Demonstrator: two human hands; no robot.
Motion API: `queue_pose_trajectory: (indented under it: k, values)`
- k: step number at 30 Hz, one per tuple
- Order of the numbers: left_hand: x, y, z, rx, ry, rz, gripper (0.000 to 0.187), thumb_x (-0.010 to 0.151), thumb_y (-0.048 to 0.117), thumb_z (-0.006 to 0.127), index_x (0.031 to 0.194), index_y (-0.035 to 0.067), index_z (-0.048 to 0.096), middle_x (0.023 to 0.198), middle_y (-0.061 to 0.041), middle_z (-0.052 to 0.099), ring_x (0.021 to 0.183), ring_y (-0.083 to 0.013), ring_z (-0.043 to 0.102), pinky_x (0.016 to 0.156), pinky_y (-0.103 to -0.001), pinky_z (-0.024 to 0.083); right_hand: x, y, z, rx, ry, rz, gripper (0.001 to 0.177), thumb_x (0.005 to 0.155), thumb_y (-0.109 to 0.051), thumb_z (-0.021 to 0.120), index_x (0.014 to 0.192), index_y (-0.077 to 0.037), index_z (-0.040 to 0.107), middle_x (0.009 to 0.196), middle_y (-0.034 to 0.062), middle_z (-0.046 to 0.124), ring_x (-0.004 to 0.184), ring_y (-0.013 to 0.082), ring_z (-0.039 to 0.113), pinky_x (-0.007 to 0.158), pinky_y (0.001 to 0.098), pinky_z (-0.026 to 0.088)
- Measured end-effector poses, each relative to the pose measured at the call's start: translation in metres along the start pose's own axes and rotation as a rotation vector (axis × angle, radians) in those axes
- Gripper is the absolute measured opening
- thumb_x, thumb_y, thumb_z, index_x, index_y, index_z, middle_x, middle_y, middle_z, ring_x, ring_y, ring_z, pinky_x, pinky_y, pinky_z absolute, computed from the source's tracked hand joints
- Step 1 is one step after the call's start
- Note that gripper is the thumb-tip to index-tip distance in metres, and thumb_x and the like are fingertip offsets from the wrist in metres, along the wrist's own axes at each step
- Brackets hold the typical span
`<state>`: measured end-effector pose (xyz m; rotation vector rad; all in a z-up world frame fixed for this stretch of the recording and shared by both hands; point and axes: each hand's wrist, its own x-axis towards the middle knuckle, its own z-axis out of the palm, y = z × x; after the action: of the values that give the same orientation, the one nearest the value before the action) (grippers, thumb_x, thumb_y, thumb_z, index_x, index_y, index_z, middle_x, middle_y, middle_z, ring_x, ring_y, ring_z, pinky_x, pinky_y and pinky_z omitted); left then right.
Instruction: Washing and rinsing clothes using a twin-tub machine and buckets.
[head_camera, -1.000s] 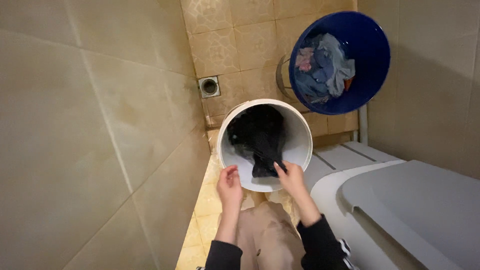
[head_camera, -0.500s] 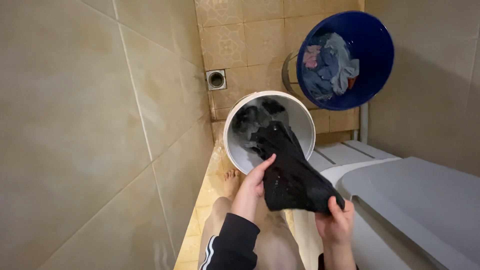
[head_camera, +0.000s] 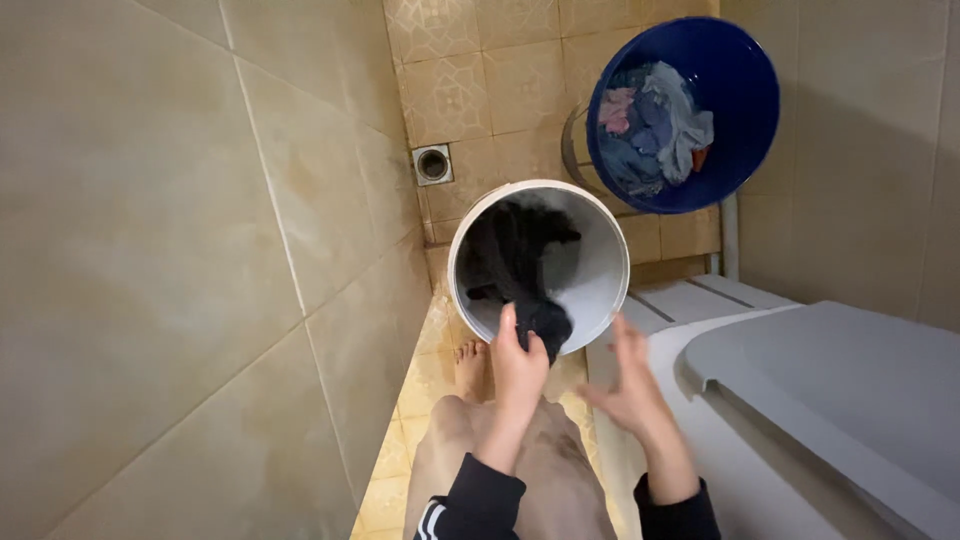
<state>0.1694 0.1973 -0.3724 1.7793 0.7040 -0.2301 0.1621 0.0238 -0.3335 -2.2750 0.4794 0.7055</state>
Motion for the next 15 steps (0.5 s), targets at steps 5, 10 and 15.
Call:
queue_pose_trajectory:
  k: [5,10,15]
  values:
    - [-0.008,0.056,-0.044,0.237,-0.159,0.234,0.049,0.079,-0.001,0.062,0.127,0.007,0.061,0.108,-0.019,0.072,0.098,-0.0431,0.069,0.082,-0.048,0.055,0.026,0.016,0.019,0.029,-0.035,-0.273,0.111,0.065,0.001,0.079,0.161,-0.011,0.027,0.148,0.0227,0.048,0.128,0.0359,0.058,0.100,0.0454,0.052]
    - [-0.012,0.091,-0.072,0.548,-0.386,0.327,0.046,0.075,0.003,0.067,0.119,0.014,0.064,0.101,-0.011,0.071,0.085,-0.0392,0.067,0.074,-0.049,0.051,0.088,-0.030,0.024,-0.114,0.340,-0.391,0.122,0.056,0.004,0.089,0.160,-0.004,0.027,0.151,0.0289,0.031,0.134,0.0510,0.042,0.107,0.0529,0.042]
    - [-0.001,0.056,-0.076,0.443,-0.385,0.335,0.053,0.079,-0.010,0.056,0.128,0.011,0.059,0.112,-0.019,0.067,0.099,-0.0424,0.065,0.085,-0.052,0.052,0.178,0.077,0.076,-0.088,0.035,-0.446,0.048,0.075,0.005,0.075,0.115,-0.016,0.057,0.108,0.0201,0.070,0.111,0.0401,0.070,0.093,0.0422,0.059]
